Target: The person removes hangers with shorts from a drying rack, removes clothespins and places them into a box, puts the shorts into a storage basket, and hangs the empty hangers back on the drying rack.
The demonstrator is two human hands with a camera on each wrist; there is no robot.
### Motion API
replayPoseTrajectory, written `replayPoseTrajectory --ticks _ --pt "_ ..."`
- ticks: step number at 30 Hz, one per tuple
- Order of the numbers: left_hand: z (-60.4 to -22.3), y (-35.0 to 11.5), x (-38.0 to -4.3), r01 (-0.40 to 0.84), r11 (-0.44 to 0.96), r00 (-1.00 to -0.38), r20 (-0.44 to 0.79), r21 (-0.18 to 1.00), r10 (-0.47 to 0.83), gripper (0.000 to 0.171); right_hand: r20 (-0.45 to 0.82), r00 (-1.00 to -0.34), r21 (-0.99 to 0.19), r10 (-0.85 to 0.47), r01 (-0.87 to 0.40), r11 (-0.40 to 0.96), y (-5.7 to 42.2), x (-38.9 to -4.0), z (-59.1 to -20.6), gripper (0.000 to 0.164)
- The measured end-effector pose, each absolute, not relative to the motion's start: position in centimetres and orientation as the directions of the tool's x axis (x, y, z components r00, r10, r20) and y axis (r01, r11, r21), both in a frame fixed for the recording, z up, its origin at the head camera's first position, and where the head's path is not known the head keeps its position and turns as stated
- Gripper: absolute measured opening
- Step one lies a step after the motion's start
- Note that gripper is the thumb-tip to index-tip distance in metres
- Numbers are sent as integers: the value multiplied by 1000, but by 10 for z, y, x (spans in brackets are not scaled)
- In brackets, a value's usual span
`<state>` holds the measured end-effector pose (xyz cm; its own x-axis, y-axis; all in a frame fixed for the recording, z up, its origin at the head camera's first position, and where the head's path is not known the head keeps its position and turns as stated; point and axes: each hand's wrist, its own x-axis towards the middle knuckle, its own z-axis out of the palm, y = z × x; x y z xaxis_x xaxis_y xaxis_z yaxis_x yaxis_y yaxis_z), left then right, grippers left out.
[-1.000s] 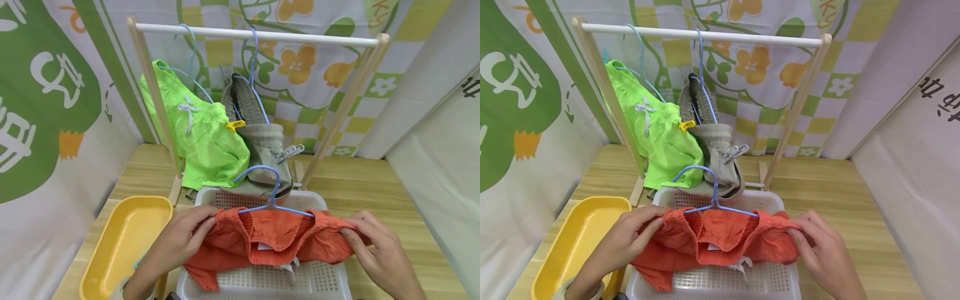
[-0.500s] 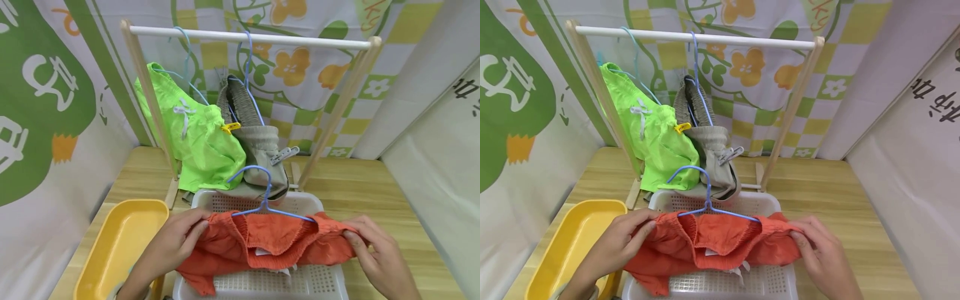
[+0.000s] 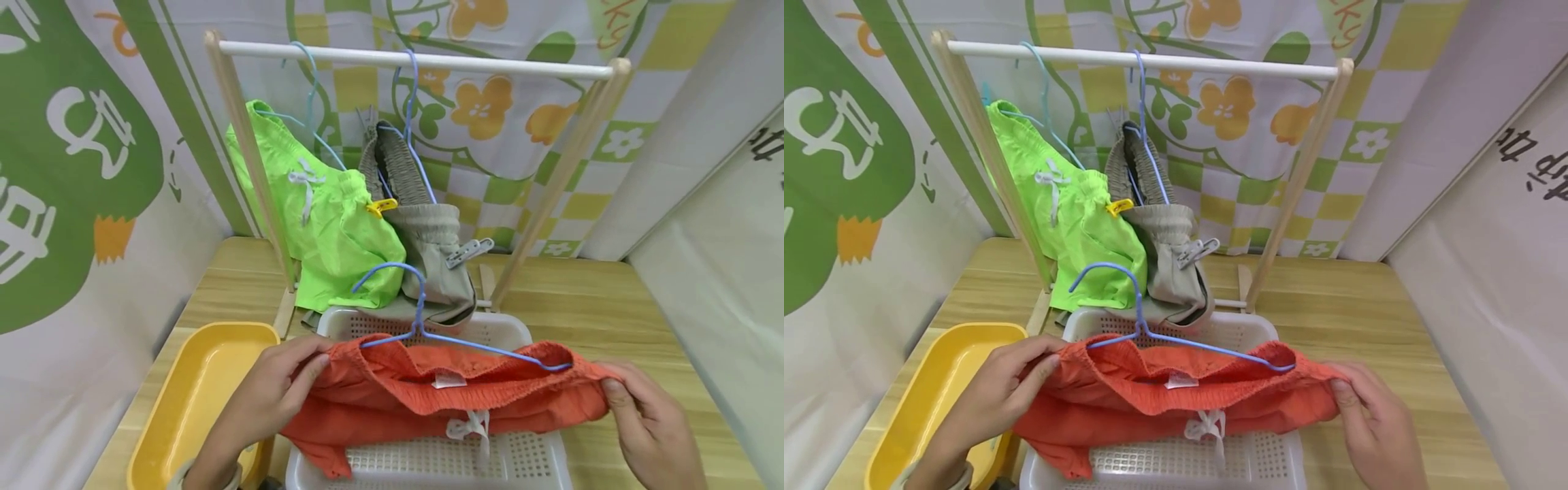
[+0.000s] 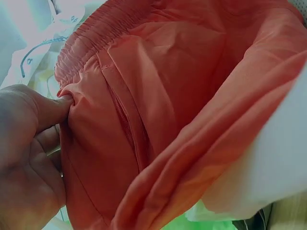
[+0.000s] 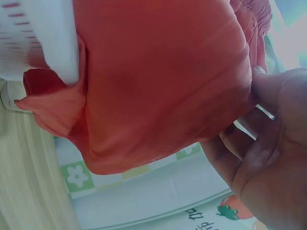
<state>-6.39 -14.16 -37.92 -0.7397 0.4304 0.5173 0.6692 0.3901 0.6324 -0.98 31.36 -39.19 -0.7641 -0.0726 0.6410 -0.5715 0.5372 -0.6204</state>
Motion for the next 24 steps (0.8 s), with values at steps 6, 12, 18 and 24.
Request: replayPoseTrajectory --ticks 6,12,18,24 --pt "-377 -144 -58 670 380 -740 531 637 413 31 593 -804 -677 31 -478 559 315 -2 -394 26" --pt "-373 -146 -57 660 342 -746 531 669 402 33 556 -827 -701 77 -418 578 318 2 -395 25" --pt "-376 -146 -60 670 268 -724 532 692 439 33 522 -844 -695 125 -336 636 323 1 -396 24" --pt "-378 -146 -63 666 223 -715 526 712 460 33 496 -851 -691 173 -267 671 325 -2 -402 22"
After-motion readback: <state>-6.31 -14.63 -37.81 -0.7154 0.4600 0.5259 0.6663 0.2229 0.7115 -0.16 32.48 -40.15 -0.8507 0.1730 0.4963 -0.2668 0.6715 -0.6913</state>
